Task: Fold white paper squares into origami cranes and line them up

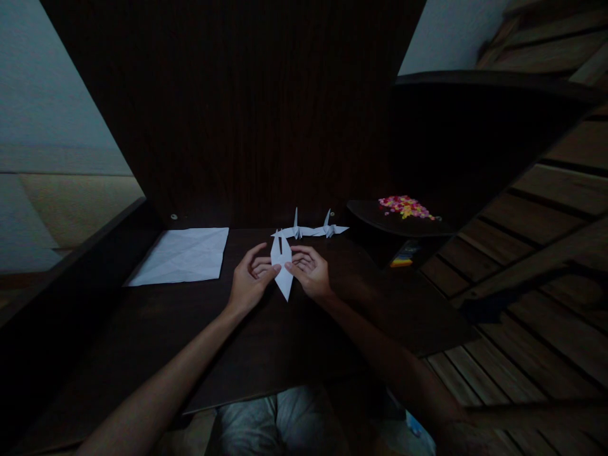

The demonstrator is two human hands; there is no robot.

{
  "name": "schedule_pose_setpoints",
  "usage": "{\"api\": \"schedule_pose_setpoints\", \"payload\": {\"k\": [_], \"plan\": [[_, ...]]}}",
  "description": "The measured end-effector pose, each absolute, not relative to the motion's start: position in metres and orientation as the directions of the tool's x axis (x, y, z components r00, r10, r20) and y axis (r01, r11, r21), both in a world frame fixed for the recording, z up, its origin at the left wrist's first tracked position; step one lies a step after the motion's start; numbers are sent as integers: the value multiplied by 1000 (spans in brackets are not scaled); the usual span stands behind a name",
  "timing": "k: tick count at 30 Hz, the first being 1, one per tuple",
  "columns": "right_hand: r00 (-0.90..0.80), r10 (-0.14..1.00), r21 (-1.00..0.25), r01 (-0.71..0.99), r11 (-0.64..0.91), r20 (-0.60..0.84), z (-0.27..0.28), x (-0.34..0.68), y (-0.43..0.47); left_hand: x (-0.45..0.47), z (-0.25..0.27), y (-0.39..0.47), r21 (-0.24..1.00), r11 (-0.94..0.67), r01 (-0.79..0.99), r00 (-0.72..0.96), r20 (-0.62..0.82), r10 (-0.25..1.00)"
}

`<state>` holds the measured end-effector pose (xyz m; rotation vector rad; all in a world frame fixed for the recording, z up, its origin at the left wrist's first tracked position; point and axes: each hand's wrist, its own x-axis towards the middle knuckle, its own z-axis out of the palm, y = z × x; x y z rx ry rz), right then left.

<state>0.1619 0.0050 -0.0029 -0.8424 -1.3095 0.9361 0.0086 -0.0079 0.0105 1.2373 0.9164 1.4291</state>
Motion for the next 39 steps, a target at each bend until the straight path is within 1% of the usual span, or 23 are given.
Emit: {"api": "schedule_pose_setpoints", "payload": {"k": [3, 5, 7, 11, 14, 16, 21, 24, 28, 33, 37, 39], "plan": [[30, 911, -908, -80, 412, 411, -3, 162, 5, 7, 11, -8, 972, -165, -169, 38, 173, 984], [27, 910, -906, -86, 414, 414, -3, 162, 5, 6, 10, -9, 976, -178, -124, 70, 187, 980], [16, 914, -910, -91, 404, 405, -3, 161, 5, 4, 9, -9, 970, -225, -94, 79, 232, 969], [-46, 943, -942, -87, 325, 330, -4, 159, 8, 3, 8, -9, 954, -286, -88, 56, 291, 955], [-95, 958, -962, -62, 266, 271, -4, 158, 9, 3, 9, -10, 956, -278, -90, 53, 284, 957], [-103, 959, -964, -55, 260, 265, -5, 159, 10, 3, 10, -10, 962, -260, -86, 48, 265, 963], [-105, 949, -955, -41, 295, 298, -4, 162, 9, 1, 10, -9, 972, -223, -74, 90, 229, 969], [-106, 937, -943, -21, 332, 332, -2, 163, 8, 0, 8, -8, 972, -232, -18, 117, 233, 965], [-101, 924, -928, 17, 373, 369, 0, 162, 6, -2, 8, -7, 959, -273, 76, 122, 263, 957], [-113, 922, -924, 62, 377, 369, 1, 161, 5, -5, 8, -6, 935, -326, 142, 116, 311, 943], [-142, 905, -900, 126, 418, 401, 0, 163, 5, -8, 7, -4, 914, -358, 193, 120, 340, 933], [-160, 900, -895, 131, 427, 406, -1, 163, 5, -10, 5, -3, 909, -362, 205, 130, 341, 931]]}}
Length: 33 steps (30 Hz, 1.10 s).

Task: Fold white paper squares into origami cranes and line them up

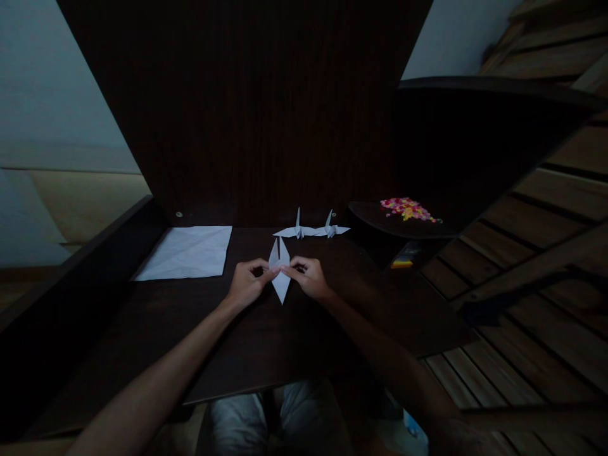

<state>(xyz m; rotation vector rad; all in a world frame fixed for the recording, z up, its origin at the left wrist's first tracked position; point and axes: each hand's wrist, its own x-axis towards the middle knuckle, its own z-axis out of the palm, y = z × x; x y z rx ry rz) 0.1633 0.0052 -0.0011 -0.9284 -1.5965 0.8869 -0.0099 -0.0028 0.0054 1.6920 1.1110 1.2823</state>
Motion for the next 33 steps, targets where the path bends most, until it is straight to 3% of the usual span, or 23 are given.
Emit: {"api": "schedule_pose_setpoints", "payload": {"k": [5, 14, 20, 26, 33], "plan": [[-155, 885, -879, 128, 459, 439, -2, 162, 6, -13, 4, 0, 897, -382, 223, 155, 354, 922], [-17, 756, -724, 273, 633, 655, -1, 161, 4, -10, 8, -1, 782, -553, 288, 79, 556, 827], [-72, 774, -735, 268, 623, 630, -2, 160, 3, -7, 9, -3, 841, -488, 236, 69, 486, 871], [-56, 862, -855, 113, 506, 503, -7, 156, 4, -7, 13, -3, 920, -371, 123, 65, 366, 929], [-69, 888, -891, -10, 455, 454, -8, 157, 8, -6, 13, -2, 961, -258, 99, 75, 252, 965]]}}
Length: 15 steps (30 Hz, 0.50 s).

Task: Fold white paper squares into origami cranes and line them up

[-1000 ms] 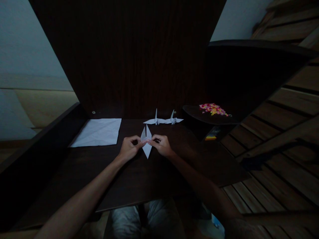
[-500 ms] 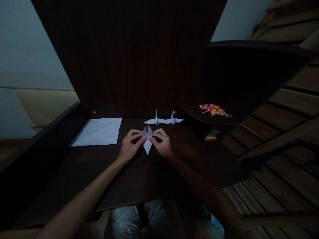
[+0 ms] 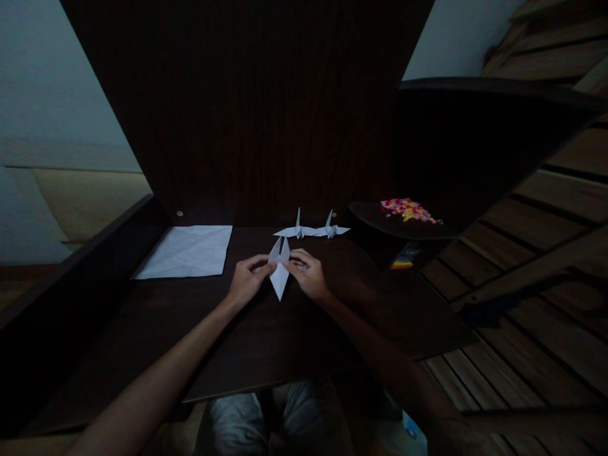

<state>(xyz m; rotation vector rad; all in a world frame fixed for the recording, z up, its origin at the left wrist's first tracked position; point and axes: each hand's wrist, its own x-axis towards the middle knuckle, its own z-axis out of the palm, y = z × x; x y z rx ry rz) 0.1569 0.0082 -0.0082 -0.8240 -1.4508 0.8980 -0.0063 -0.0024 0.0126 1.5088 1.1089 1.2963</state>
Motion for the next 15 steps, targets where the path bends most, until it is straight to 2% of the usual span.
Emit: {"api": "schedule_pose_setpoints", "payload": {"k": [6, 15], "plan": [[-103, 890, -892, 40, 450, 444, -8, 157, 7, -8, 7, 0, 928, -317, 197, 73, 309, 948], [-66, 889, -889, 40, 456, 453, -4, 160, 5, -6, 6, 2, 946, -325, 11, 46, 324, 945]]}}
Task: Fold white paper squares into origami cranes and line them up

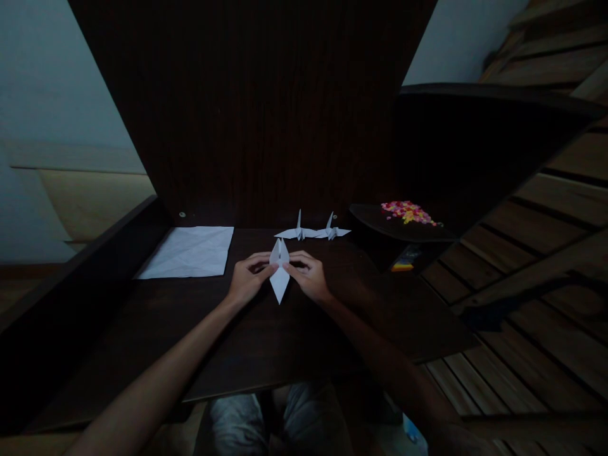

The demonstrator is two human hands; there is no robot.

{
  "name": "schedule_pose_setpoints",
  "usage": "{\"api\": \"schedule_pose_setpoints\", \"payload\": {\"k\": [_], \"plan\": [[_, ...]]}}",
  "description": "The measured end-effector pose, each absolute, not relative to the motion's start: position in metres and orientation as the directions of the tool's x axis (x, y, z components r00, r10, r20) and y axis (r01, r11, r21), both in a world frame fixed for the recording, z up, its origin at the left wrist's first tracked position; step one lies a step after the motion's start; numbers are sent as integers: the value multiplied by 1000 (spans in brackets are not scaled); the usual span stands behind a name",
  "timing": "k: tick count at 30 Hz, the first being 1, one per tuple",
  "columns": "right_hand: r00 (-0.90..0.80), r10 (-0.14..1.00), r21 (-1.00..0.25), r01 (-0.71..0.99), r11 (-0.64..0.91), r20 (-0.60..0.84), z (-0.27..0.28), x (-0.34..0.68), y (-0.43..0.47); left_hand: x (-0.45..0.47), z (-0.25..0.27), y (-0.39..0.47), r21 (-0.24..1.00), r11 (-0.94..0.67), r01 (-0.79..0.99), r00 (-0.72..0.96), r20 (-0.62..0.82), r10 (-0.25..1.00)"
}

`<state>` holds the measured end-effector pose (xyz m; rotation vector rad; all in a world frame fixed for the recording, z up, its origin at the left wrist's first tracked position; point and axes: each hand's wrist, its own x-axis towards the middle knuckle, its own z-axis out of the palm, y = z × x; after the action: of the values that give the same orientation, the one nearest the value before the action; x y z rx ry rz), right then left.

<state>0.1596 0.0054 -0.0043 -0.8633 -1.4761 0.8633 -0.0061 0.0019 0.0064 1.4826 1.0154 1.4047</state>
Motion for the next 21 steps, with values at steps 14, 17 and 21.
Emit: {"api": "schedule_pose_setpoints", "payload": {"k": [14, 17, 21], "plan": [[-100, 892, -893, 53, 448, 441, -8, 162, 9, -5, 6, 2, 982, -100, -160, 25, 105, 994], [-106, 896, -894, 80, 440, 431, -8, 163, 9, -5, 5, 2, 982, -145, -118, 38, 150, 988], [-131, 883, -877, 118, 466, 451, -5, 163, 8, -6, 7, 0, 974, -226, -5, 76, 226, 971]]}}
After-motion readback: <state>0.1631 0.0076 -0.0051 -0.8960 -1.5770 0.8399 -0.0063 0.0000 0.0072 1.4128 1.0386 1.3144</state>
